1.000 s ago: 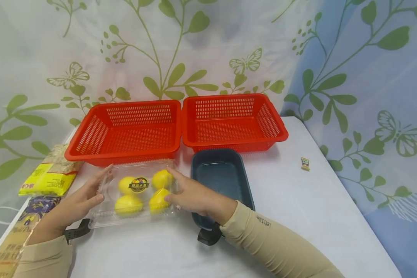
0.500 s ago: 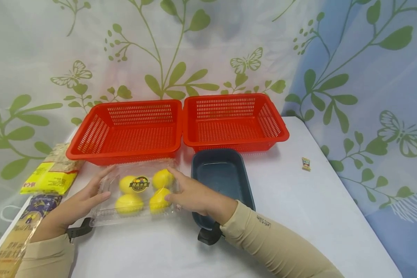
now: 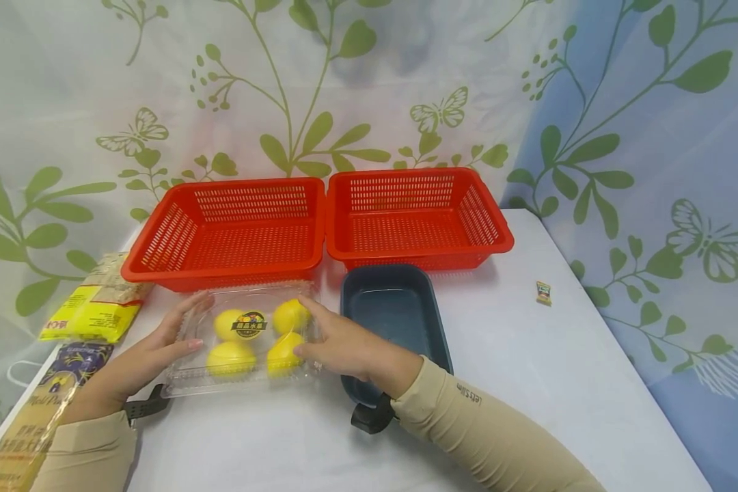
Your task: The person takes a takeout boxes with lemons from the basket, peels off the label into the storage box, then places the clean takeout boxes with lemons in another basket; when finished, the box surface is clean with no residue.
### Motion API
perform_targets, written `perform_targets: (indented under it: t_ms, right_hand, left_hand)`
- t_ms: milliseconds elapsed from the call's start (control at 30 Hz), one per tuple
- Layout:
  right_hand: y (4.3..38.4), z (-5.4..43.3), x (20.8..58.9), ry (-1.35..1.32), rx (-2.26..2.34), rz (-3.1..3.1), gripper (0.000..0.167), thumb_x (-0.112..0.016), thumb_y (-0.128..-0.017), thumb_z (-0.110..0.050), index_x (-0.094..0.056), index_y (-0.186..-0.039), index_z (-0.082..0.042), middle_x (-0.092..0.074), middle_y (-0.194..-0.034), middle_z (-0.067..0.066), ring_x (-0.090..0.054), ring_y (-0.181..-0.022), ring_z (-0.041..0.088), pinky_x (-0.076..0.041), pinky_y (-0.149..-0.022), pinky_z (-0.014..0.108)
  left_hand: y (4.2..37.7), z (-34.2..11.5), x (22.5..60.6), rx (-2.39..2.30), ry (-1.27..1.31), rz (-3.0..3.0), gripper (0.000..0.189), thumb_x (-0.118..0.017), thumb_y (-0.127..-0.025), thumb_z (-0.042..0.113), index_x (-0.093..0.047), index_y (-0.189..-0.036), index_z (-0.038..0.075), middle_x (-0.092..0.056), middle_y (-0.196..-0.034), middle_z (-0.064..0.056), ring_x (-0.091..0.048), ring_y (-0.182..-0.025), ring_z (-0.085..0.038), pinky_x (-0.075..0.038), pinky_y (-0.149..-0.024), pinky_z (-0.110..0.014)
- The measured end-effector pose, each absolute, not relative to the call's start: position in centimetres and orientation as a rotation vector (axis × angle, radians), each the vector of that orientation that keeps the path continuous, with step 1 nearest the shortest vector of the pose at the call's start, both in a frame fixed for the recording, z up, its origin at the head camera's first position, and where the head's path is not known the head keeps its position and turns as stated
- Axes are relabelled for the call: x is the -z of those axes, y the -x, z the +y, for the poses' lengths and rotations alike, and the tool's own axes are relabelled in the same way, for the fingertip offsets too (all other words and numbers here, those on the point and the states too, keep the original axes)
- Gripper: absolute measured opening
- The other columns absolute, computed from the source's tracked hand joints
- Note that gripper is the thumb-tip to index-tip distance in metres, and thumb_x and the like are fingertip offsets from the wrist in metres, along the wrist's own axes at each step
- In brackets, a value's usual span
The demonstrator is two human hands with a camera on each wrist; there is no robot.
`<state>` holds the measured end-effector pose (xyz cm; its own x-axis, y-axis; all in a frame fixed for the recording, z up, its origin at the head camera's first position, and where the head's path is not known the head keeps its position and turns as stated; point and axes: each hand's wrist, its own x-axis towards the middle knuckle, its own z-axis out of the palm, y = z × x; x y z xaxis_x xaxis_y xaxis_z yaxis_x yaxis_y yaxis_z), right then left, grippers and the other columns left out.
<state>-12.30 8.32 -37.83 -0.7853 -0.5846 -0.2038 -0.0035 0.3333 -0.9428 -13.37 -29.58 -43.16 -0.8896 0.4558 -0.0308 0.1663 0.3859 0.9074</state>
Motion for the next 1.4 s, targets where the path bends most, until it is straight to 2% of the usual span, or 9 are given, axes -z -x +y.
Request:
perform_targets:
  t_ms: [267,433,600,700,767,867,967,1167,1400]
  right_hand:
    - [12.1,8.6,37.3,0.542,1.394,2.163,0.090,-0.073,-0.101,-0.021,-0.018,-0.170,-0.034,-0.025,-0.170,0.002,-0.053,-0.135,0.038,-0.048,-0.107,0.056]
    - [12.2,8.6,36.1,0.695,1.308,2.290,0.085,-0.071,-0.102,-0.018,-0.021,-0.170,-0.025,-0.021,-0.172,-0.004,-0.043,-0.146,0.034,-0.047,-0.108,0.051]
    - [12.3,8.5,34.4,0.769,1.307,2.354,0.074,-0.073,-0.101,-0.018,-0.035,-0.165,-0.014,-0.034,-0.167,0.001,-0.043,-0.146,0.033,-0.045,-0.110,0.049]
    - [12.6,8.3,33.5,0.784,1.376,2.369,0.064,-0.074,-0.101,-0.016,-0.046,-0.158,-0.008,-0.049,-0.158,0.003,-0.050,-0.141,0.030,-0.045,-0.111,0.046]
    - [13.0,8.0,33.0,0.795,1.399,2.393,0.055,-0.074,-0.101,-0.014,-0.055,-0.152,-0.006,-0.060,-0.145,0.004,-0.058,-0.132,0.024,-0.049,-0.108,0.040]
    - [13.7,7.3,32.4,0.821,1.368,2.441,0.038,-0.075,-0.100,-0.013,-0.067,-0.137,-0.005,-0.070,-0.122,0.000,-0.066,-0.110,0.018,-0.055,-0.096,0.030]
    - [14.6,6.1,31.9,0.880,1.291,2.452,0.024,-0.077,-0.099,-0.012,-0.074,-0.121,-0.006,-0.071,-0.103,-0.004,-0.065,-0.094,0.013,-0.056,-0.084,0.025]
    - [16.8,3.6,31.7,0.990,1.094,2.484,0.009,-0.079,-0.097,-0.013,-0.076,-0.106,-0.010,-0.070,-0.092,-0.008,-0.065,-0.086,0.010,-0.055,-0.077,0.022]
    - [18.2,0.4,32.4,1.025,0.802,2.495,0.005,-0.079,-0.098,-0.016,-0.078,-0.099,-0.012,-0.069,-0.085,-0.009,-0.062,-0.082,0.011,-0.053,-0.072,0.021]
  left_hand:
    - [13.3,-29.5,43.1,-1.509,-0.532,2.366,0.083,-0.064,-0.104,0.016,-0.015,-0.169,0.031,-0.009,-0.174,-0.011,0.006,-0.156,-0.044,0.001,-0.105,-0.087]
    - [13.4,-29.5,43.1,-1.506,-0.537,2.376,0.083,-0.064,-0.104,0.015,-0.016,-0.169,0.031,-0.010,-0.174,-0.010,0.005,-0.156,-0.042,0.001,-0.107,-0.085]
    - [13.5,-29.5,43.0,-1.507,-0.544,2.373,0.082,-0.065,-0.104,0.016,-0.016,-0.169,0.031,-0.010,-0.174,-0.009,0.004,-0.157,-0.041,0.001,-0.108,-0.085]
    - [13.4,-29.5,43.0,-1.504,-0.542,2.372,0.082,-0.064,-0.104,0.016,-0.016,-0.169,0.031,-0.010,-0.174,-0.009,0.003,-0.157,-0.041,0.000,-0.108,-0.085]
    - [13.4,-29.4,42.9,-1.504,-0.537,2.373,0.082,-0.064,-0.104,0.017,-0.016,-0.169,0.031,-0.010,-0.174,-0.009,0.003,-0.157,-0.041,-0.001,-0.108,-0.085]
    - [13.4,-29.4,42.9,-1.504,-0.530,2.374,0.082,-0.065,-0.104,0.017,-0.016,-0.169,0.032,-0.010,-0.174,-0.008,0.002,-0.157,-0.041,-0.002,-0.108,-0.085]
    - [13.4,-29.4,42.9,-1.506,-0.526,2.375,0.082,-0.065,-0.104,0.017,-0.017,-0.169,0.031,-0.010,-0.174,-0.009,0.003,-0.157,-0.042,-0.002,-0.108,-0.085]
    - [13.6,-29.5,43.0,-1.500,-0.524,2.368,0.080,-0.064,-0.105,0.019,-0.018,-0.168,0.032,-0.010,-0.174,-0.010,0.005,-0.157,-0.042,-0.001,-0.108,-0.085]
    - [13.5,-29.4,43.1,-1.499,-0.501,2.365,0.080,-0.063,-0.106,0.019,-0.017,-0.168,0.034,-0.009,-0.174,-0.010,0.005,-0.157,-0.042,-0.002,-0.108,-0.085]
